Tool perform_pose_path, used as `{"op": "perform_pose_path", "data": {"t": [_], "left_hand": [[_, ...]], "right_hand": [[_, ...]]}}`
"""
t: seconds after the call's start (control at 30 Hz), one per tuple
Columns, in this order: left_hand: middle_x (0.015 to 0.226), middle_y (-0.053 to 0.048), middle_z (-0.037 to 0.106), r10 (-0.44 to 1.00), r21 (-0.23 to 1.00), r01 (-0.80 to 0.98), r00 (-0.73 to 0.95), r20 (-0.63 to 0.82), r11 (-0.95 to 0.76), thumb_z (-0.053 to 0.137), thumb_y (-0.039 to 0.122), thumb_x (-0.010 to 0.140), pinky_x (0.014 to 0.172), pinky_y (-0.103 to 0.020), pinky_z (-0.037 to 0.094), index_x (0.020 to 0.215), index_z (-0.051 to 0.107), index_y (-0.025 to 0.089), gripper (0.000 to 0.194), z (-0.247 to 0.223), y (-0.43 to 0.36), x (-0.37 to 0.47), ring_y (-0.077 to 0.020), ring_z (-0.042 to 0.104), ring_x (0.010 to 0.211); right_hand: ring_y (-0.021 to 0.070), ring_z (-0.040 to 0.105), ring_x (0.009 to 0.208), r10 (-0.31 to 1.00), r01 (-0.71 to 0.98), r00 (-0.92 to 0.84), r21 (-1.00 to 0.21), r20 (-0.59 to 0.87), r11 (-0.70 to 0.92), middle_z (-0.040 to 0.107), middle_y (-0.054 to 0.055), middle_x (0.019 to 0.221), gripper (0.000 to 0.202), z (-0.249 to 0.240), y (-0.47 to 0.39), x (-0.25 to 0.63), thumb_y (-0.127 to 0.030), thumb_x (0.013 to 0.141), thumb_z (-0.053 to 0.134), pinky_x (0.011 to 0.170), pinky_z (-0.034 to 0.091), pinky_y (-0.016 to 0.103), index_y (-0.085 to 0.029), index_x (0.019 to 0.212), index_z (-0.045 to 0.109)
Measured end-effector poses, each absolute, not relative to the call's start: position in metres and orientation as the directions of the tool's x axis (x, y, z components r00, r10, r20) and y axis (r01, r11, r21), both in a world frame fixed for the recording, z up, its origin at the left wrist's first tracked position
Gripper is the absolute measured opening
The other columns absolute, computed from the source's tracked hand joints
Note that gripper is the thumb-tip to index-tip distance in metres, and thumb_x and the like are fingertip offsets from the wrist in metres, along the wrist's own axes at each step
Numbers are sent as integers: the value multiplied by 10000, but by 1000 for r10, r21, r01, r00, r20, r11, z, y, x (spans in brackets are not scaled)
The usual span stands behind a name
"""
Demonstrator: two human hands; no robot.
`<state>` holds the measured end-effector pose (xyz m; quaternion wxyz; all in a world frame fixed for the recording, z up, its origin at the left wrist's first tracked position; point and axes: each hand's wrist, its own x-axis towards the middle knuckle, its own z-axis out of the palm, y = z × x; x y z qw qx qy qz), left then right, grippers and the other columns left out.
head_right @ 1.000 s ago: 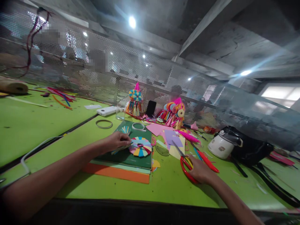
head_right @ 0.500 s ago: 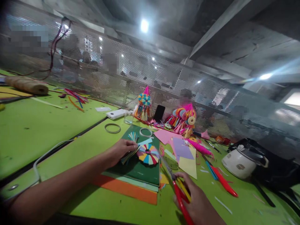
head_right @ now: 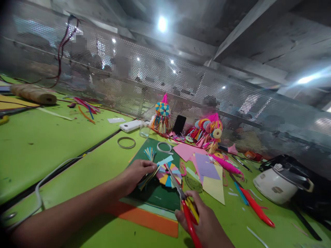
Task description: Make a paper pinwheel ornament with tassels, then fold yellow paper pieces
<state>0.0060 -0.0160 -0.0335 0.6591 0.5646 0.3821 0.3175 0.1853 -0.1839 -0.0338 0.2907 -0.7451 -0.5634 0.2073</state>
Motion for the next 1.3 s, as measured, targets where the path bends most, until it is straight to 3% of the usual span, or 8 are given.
{"op": "perform_pose_path", "data": {"t": [0.33,0.77,1.3], "left_hand": [[545,3,551,844,990,5,522,-122,140,662,380,641,492,-219,278,646,660,107,273,-31,-21,8,-86,412,505],[563,-10,586,861,992,11,496,-115,126,620,380,682,471,-220,292,658,657,130,254,-31,-29,10,-97,433,496],[544,18,520,860,994,30,500,-104,102,615,348,674,510,-229,290,623,645,134,223,-27,-32,11,-95,405,521]], "right_hand": [[108,366,475,952,657,302,-736,56,-165,342,-73,521,482,-36,-179,180,-642,755,484,484,266,231,-225,994,526],[118,434,469,939,668,329,-728,103,-154,426,-59,532,413,-36,-182,174,-582,770,504,471,331,227,-242,1002,529],[101,360,471,948,654,307,-743,86,-144,347,-79,522,446,-42,-182,175,-618,753,515,461,294,213,-236,983,516]]}}
